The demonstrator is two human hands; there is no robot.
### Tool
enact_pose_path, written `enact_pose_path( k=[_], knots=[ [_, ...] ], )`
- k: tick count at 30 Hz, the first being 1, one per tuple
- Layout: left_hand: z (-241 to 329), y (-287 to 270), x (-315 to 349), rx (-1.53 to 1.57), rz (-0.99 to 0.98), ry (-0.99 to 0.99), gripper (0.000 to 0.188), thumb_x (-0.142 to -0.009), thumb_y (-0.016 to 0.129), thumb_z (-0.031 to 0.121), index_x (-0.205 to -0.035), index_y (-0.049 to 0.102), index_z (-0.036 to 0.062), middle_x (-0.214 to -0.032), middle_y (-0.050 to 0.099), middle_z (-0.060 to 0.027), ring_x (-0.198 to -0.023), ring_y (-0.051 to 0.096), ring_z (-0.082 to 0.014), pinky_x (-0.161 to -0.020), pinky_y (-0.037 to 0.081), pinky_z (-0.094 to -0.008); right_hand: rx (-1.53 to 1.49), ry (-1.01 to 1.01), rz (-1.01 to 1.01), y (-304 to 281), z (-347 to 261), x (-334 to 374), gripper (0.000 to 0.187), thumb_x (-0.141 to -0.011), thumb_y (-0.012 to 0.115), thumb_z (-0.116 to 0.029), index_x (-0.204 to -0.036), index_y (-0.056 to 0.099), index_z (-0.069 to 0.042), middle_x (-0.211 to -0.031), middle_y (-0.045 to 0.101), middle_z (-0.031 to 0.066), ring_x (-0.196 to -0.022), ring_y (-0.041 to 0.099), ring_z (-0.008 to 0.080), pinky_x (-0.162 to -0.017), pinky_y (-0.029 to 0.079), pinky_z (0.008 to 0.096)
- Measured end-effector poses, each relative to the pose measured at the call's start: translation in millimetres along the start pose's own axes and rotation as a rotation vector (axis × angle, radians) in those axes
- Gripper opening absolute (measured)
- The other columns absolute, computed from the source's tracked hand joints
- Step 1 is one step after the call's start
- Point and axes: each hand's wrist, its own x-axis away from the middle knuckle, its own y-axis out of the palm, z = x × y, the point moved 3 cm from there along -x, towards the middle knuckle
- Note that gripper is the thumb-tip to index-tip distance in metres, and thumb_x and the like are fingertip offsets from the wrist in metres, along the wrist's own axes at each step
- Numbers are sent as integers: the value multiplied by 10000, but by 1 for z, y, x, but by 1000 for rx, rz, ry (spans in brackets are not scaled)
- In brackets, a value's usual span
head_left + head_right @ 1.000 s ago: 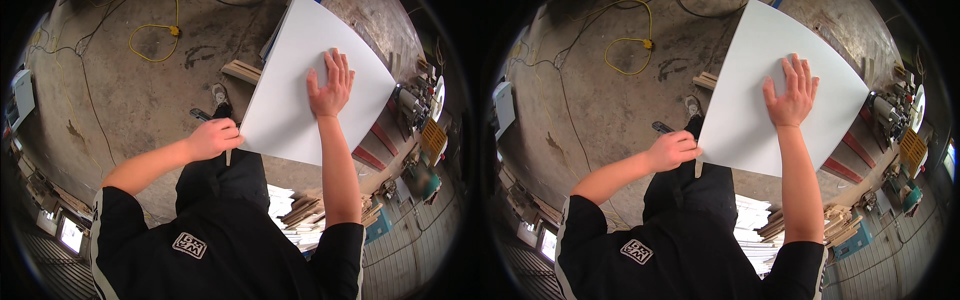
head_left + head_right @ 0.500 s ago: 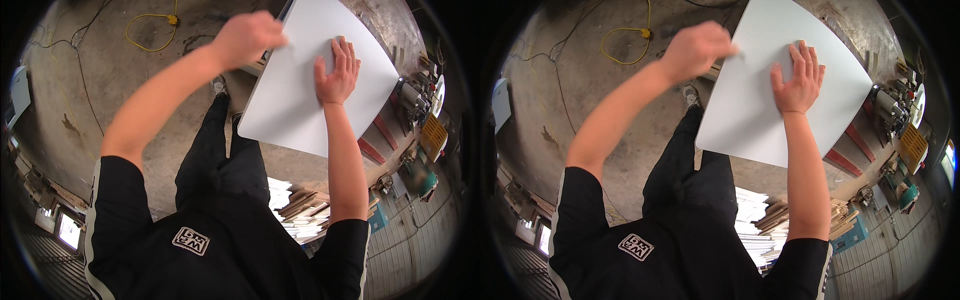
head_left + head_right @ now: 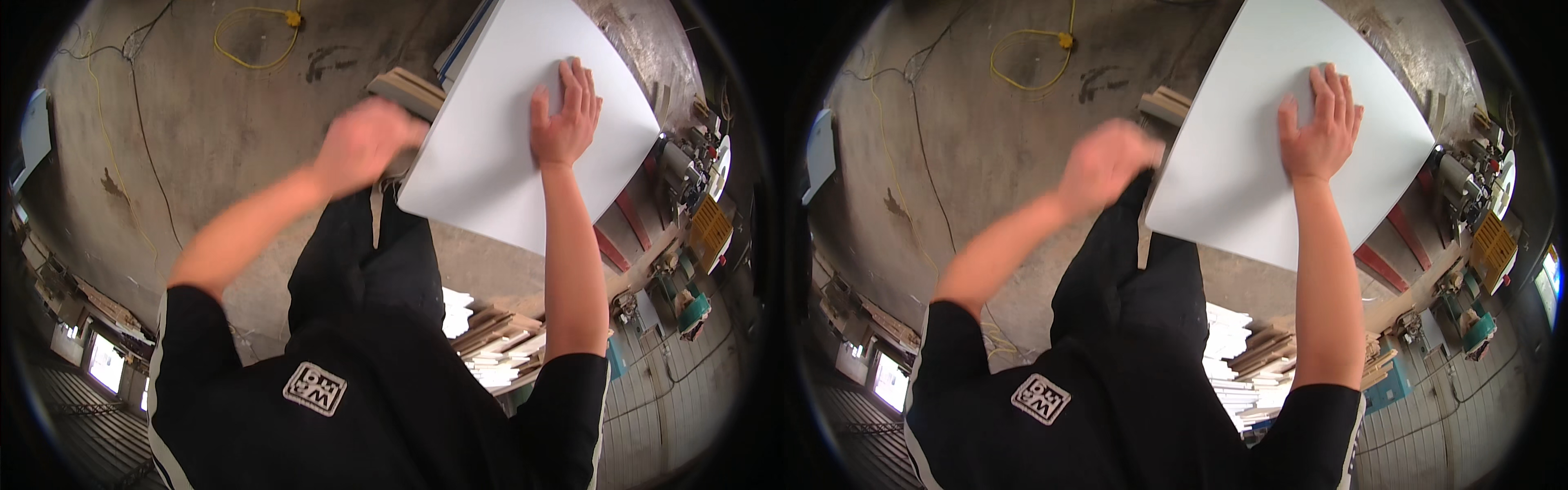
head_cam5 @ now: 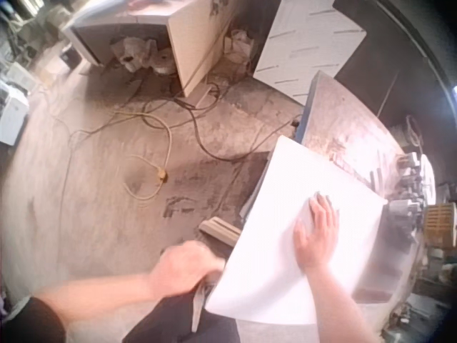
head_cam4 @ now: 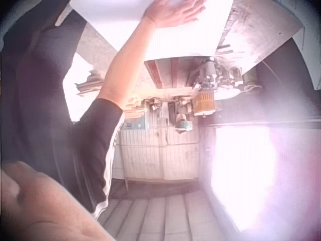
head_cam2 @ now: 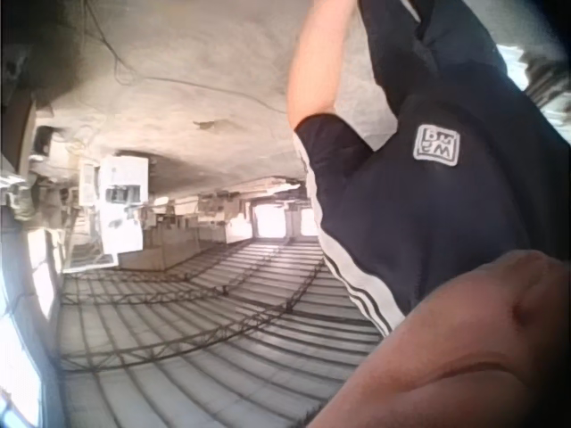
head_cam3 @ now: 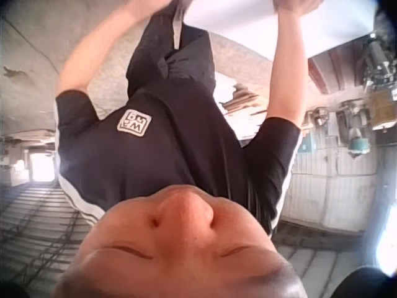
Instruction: The person trims the excess plastic from the edges of a white panel using a utility knife. The person holds the panel and runs the knife along the corners and curved sections to remove thin strips of material.
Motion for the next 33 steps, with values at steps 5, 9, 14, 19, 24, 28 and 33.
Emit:
enact_pose_path(
  k=[5,9,14,19,24,28,33],
  knots=[
    [-49,11,-149,-131,218,167,204,-979,739,67,-1136,813,174,-948,714,0,-875,692,-235,-734,558,-374,14,-19,6,3,-2,-4,512,-976,660,-431,-1455,670,-251,-1629,598,-7,-1573,479,257,-1327,292,540],
    [-41,17,-120,-263,80,224,251,-935,728,41,-1101,824,202,-973,742,6,-958,721,-227,-768,596,-357,-2,-27,14,3,0,-4,509,-979,664,-425,-1461,666,-258,-1633,595,-3,-1574,478,255,-1327,292,537],
    [23,20,29,-292,-38,166,294,-822,720,98,-1094,800,174,-995,693,-2,-1006,700,-247,-803,623,-378,33,-15,8,3,1,-4,518,-981,675,-419,-1474,659,-262,-1643,586,2,-1576,474,253,-1328,290,536],
    [70,49,168,-127,-389,8,153,-890,749,223,-1032,768,171,-950,671,-2,-1000,687,-242,-835,603,-380,12,-32,-7,4,-2,-3,522,-990,673,-415,-1483,649,-245,-1646,583,13,-1581,465,266,-1328,287,532],
    [51,33,107,-74,204,-189,293,-843,736,-20,-1055,823,163,-966,741,-17,-962,727,-239,-765,608,-385,1,-66,11,5,0,-5,519,-1000,663,-403,-1485,645,-219,-1641,585,39,-1590,451,278,-1329,280,526],
    [27,24,51,-150,233,-110,294,-847,725,-15,-1053,829,167,-967,752,7,-965,723,-212,-750,608,-354,25,-56,-16,4,3,2,521,-1016,636,-423,-1495,635,-217,-1649,576,32,-1599,438,266,-1344,263,525],
    [52,45,89,-274,205,-88,312,-820,717,-9,-1043,830,178,-966,749,17,-972,720,-212,-751,610,-340,38,-58,-21,8,10,-1,551,-1031,595,-464,-1531,615,-233,-1689,533,10,-1612,419,251,-1354,246,521]
  ],
)
